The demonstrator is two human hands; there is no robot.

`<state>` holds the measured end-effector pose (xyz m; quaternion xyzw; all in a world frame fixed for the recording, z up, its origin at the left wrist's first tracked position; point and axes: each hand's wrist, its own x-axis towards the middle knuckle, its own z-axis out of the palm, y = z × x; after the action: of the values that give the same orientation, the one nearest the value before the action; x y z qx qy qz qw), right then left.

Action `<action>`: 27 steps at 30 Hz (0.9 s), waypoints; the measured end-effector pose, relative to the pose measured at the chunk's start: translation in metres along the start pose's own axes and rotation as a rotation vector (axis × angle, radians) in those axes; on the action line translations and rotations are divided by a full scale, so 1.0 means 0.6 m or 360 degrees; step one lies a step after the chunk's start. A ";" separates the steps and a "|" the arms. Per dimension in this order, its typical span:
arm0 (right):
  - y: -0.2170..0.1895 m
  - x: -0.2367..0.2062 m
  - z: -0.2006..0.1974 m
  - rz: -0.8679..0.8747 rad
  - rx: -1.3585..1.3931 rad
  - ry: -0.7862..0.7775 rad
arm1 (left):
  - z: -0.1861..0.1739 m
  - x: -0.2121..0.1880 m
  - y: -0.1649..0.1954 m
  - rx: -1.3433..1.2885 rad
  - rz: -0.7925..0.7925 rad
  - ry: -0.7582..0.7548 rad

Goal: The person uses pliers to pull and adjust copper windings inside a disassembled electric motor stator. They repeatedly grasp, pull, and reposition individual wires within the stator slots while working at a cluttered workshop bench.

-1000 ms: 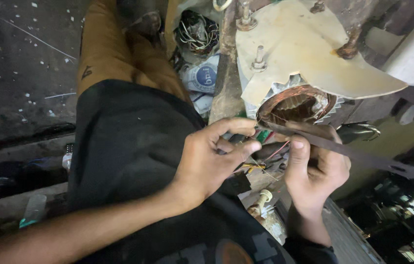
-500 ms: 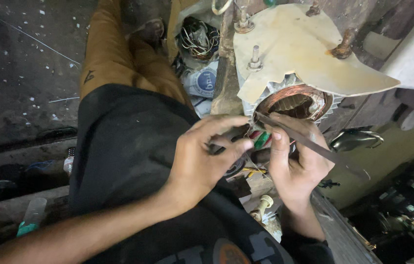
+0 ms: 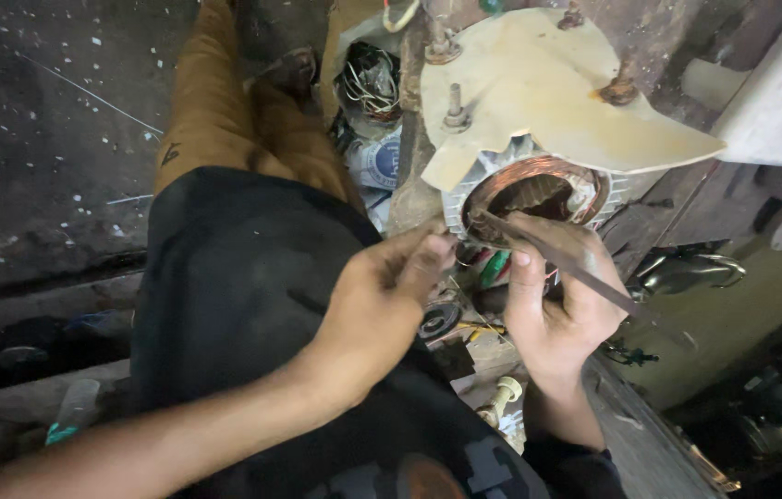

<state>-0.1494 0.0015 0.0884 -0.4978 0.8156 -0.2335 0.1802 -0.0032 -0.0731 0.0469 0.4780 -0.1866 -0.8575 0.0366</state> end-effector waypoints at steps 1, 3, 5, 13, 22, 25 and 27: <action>0.004 0.000 -0.003 -0.0012 0.0006 -0.0009 | 0.003 0.003 0.001 -0.0068 -0.0082 -0.0001; 0.011 0.003 -0.007 -0.0050 0.0061 -0.0028 | 0.007 0.006 0.005 -0.0130 -0.0155 -0.0020; 0.018 0.006 -0.009 -0.0076 0.0041 -0.0041 | 0.010 -0.001 0.012 -0.0130 -0.0145 -0.0054; 0.029 0.023 -0.017 -0.0087 0.0183 -0.0092 | 0.030 -0.004 0.034 -0.0055 -0.0165 0.0051; 0.028 0.025 0.006 -0.0238 0.0062 -0.0082 | 0.034 0.009 0.024 -0.0188 -0.0167 0.0136; 0.016 0.019 0.023 -0.0403 0.0029 -0.0009 | 0.030 0.007 0.022 -0.0179 -0.0130 0.0121; -0.001 0.015 0.017 -0.0303 0.0068 -0.0051 | 0.026 0.008 0.024 -0.0159 -0.0138 0.0116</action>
<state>-0.1475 -0.0086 0.0795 -0.5727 0.7564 -0.2590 0.1810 -0.0205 -0.0829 0.0556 0.5142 -0.1213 -0.8485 0.0301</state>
